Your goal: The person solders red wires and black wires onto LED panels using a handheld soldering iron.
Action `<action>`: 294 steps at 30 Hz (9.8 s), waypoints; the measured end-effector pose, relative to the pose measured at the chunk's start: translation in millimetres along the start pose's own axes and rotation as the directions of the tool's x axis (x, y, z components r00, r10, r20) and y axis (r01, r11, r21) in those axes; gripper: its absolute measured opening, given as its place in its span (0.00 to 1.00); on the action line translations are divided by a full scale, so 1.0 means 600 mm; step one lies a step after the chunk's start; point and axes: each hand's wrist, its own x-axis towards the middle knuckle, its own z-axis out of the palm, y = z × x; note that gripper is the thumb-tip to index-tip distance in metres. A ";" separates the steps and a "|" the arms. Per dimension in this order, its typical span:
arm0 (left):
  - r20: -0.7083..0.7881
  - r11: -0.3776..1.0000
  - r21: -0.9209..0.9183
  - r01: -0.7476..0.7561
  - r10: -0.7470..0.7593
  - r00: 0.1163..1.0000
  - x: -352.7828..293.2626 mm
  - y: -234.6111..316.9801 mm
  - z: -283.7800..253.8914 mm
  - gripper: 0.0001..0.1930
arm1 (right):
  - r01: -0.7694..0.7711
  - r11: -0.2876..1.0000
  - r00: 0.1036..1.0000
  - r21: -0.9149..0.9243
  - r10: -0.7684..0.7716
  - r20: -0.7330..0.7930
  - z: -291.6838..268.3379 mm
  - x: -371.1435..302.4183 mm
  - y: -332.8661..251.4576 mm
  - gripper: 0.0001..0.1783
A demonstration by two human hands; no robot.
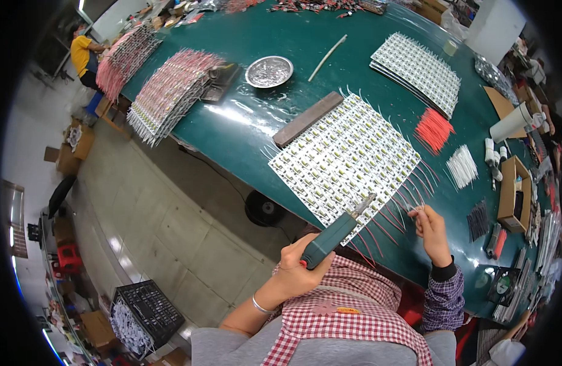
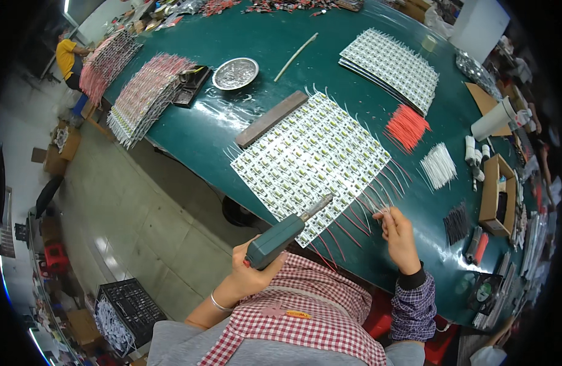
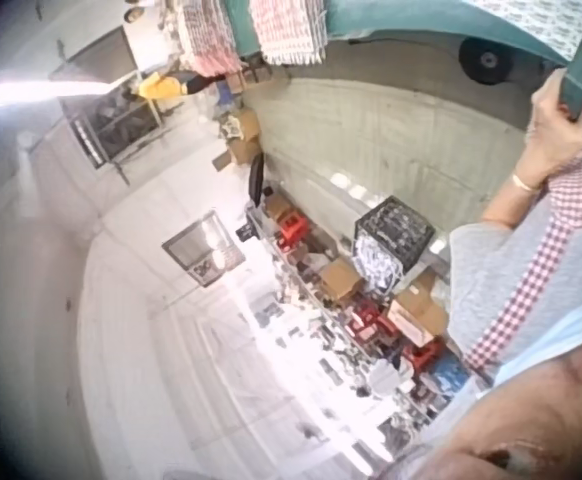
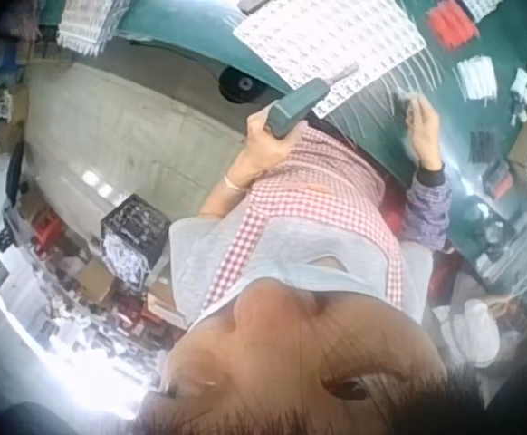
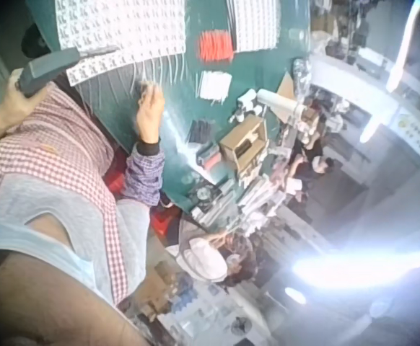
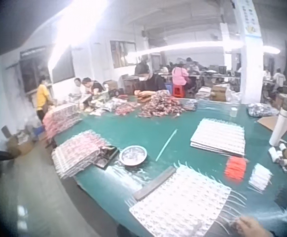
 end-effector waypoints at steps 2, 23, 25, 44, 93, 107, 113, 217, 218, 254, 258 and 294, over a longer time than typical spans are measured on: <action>0.021 0.999 -0.031 0.015 -0.014 1.000 0.001 0.000 0.001 0.09 | -0.058 0.986 0.998 0.158 0.057 0.014 -0.007 -0.012 0.014 0.11; 0.043 0.994 0.004 0.109 -0.109 0.993 -0.038 -0.062 -0.014 0.20 | 0.222 0.664 0.921 -0.714 -0.383 -0.070 -0.080 -0.049 0.003 0.10; 0.044 0.995 -0.002 0.103 -0.103 0.994 -0.038 -0.060 -0.014 0.20 | 0.217 0.434 0.888 -0.874 -0.459 -0.007 -0.076 -0.038 -0.011 0.08; 0.055 0.992 -0.028 0.126 -0.124 0.991 -0.029 -0.060 -0.022 0.21 | 0.232 -0.077 0.921 -0.970 -0.304 0.244 -0.029 -0.010 -0.019 0.04; 0.109 0.973 0.118 0.197 -0.210 0.972 -0.018 -0.051 -0.009 0.19 | 0.391 0.648 0.700 -0.654 -0.671 -0.245 0.135 0.012 -0.008 0.14; 0.001 0.947 0.111 0.302 -0.304 0.953 -0.011 -0.013 0.003 0.12 | 0.370 0.625 0.666 -0.688 -0.694 -0.272 0.136 0.005 -0.015 0.13; -0.002 0.948 0.165 0.273 -0.277 0.961 -0.021 -0.015 -0.006 0.12 | 0.398 0.629 0.676 -0.668 -0.693 -0.250 0.148 -0.014 -0.009 0.13; -0.018 0.918 0.225 0.328 -0.332 0.943 -0.097 -0.020 -0.058 0.12 | 0.456 0.672 0.688 -0.583 -0.682 -0.248 0.199 -0.054 -0.013 0.12; -0.008 0.924 0.232 0.303 -0.310 0.951 -0.095 -0.019 -0.057 0.12 | 0.448 0.673 0.691 -0.588 -0.678 -0.249 0.200 -0.054 -0.013 0.12; -0.036 0.936 0.181 0.303 -0.302 0.953 -0.109 -0.020 -0.072 0.13 | 0.438 0.736 0.712 -0.516 -0.634 -0.300 0.214 -0.074 -0.033 0.10; -0.029 0.932 0.176 0.316 -0.316 0.948 -0.113 -0.018 -0.073 0.11 | 0.427 0.731 0.723 -0.533 -0.630 -0.285 0.219 -0.073 -0.027 0.09; 0.005 0.933 0.083 0.351 -0.353 0.936 -0.114 -0.032 -0.075 0.19 | 0.395 0.776 0.708 -0.491 -0.598 -0.376 0.129 -0.075 -0.041 0.04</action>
